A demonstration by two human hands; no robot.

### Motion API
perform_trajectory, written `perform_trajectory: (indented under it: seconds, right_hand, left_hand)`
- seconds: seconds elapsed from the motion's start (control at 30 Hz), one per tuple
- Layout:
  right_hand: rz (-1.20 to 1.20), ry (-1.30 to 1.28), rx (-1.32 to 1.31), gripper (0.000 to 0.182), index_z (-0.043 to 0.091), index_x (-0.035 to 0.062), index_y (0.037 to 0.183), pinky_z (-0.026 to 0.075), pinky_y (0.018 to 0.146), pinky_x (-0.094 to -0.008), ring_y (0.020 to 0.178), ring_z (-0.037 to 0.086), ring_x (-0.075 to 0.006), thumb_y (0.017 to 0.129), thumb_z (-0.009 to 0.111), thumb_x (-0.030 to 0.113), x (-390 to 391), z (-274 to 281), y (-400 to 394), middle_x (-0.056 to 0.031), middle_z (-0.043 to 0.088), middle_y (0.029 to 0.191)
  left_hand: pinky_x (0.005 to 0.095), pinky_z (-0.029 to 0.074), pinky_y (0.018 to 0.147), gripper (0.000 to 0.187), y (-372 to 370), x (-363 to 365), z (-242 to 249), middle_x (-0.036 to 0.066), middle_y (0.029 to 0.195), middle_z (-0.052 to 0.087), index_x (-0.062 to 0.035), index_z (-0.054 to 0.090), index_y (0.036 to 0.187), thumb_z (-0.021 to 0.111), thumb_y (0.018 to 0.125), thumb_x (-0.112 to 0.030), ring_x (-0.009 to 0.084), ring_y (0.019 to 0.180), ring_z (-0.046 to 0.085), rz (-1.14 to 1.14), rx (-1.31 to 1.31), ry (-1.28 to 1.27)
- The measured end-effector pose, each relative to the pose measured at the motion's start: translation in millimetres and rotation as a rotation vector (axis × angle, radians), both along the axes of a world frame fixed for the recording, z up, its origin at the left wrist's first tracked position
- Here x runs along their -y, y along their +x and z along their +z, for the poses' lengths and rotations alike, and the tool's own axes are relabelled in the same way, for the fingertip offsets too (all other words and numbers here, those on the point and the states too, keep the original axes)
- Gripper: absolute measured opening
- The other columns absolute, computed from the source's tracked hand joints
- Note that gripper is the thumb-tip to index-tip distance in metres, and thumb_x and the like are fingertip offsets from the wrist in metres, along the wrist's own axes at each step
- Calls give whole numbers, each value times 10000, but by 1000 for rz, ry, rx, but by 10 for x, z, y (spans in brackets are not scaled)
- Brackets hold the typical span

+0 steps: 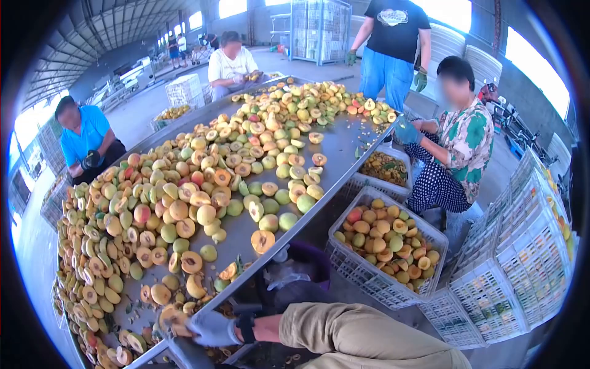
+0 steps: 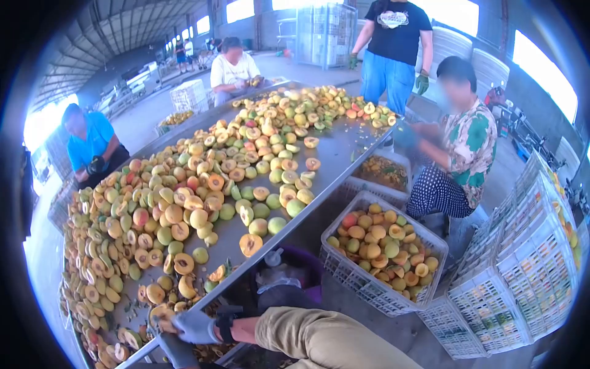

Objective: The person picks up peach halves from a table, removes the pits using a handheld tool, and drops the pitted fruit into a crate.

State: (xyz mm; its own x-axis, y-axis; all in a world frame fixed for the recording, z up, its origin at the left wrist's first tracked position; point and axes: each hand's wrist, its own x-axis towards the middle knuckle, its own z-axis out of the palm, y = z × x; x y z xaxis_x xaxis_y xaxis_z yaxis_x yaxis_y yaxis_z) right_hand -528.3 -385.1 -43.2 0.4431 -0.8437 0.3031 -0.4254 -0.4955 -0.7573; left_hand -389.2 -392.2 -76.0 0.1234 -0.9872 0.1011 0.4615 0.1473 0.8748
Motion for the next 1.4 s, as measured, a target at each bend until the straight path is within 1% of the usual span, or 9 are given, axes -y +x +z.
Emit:
perform_trajectory:
  seconds: [0.23,0.27,0.3,0.33,0.4,0.43,0.5,1.1,1.4]
  right_hand:
    - [-293,-166,128,240,465,26,865,403,509,-433,583,538,-373,887,533,254,-11,-154,96,-179,522,651]
    - [-215,-164,-250,259,475,31,868,409,517,-424,587,529,-350,893,518,285,-156,230,-83,-176,533,678]
    - [-182,12,-225,252,501,30,917,448,538,-395,601,549,-334,904,496,282,-129,253,-110,-175,566,717]
    - [-116,206,-99,245,556,39,875,415,483,-395,548,551,-317,888,510,279,-235,545,-266,-175,567,672]
    - [-227,-116,97,244,579,26,987,452,535,-423,641,595,-349,880,550,243,-216,120,-199,-186,606,737]
    - [-199,-241,245,236,574,12,987,462,561,-435,696,607,-369,877,563,222,-186,84,-99,-198,618,766]
    - [-219,41,77,224,530,12,893,454,569,-461,695,584,-410,887,557,234,-247,133,-117,-221,601,733]
    - [-284,24,8,196,475,0,883,438,524,-443,656,572,-417,877,569,172,-279,-33,238,-240,570,695]
    - [-161,72,2,236,475,-38,971,468,568,-440,695,593,-410,856,581,138,-229,-42,281,-243,591,717]
  left_hand:
    - [345,466,871,384,173,9,44,110,1096,521,-41,432,1208,485,933,-304,203,985,537,-133,-226,32]
    - [348,464,840,361,149,-46,88,114,1056,529,-39,449,1172,526,892,-254,223,946,538,-119,-135,41]
    - [352,462,809,345,25,-56,204,118,1015,538,-37,466,1136,566,851,-204,243,907,539,-58,128,-2]
    - [356,459,778,337,110,-247,218,121,974,546,-35,483,1101,606,810,-154,263,868,540,179,825,-83]
    - [355,460,783,329,-113,-212,582,109,961,568,-40,485,1102,621,805,-81,275,853,545,403,1247,-395]
    - [334,466,827,308,-80,-136,400,83,981,571,-50,478,1124,570,894,-233,241,890,557,272,882,-280]
    - [319,473,854,411,-92,-78,496,71,1010,574,-62,488,1135,455,938,-421,202,924,567,-73,-263,141]
    - [334,517,791,549,-149,-30,321,95,1010,590,-65,504,1116,405,904,-562,201,892,601,141,-290,143]
    - [311,526,746,472,-142,-15,276,76,970,588,-75,510,1101,440,915,-503,180,849,602,260,-176,48]
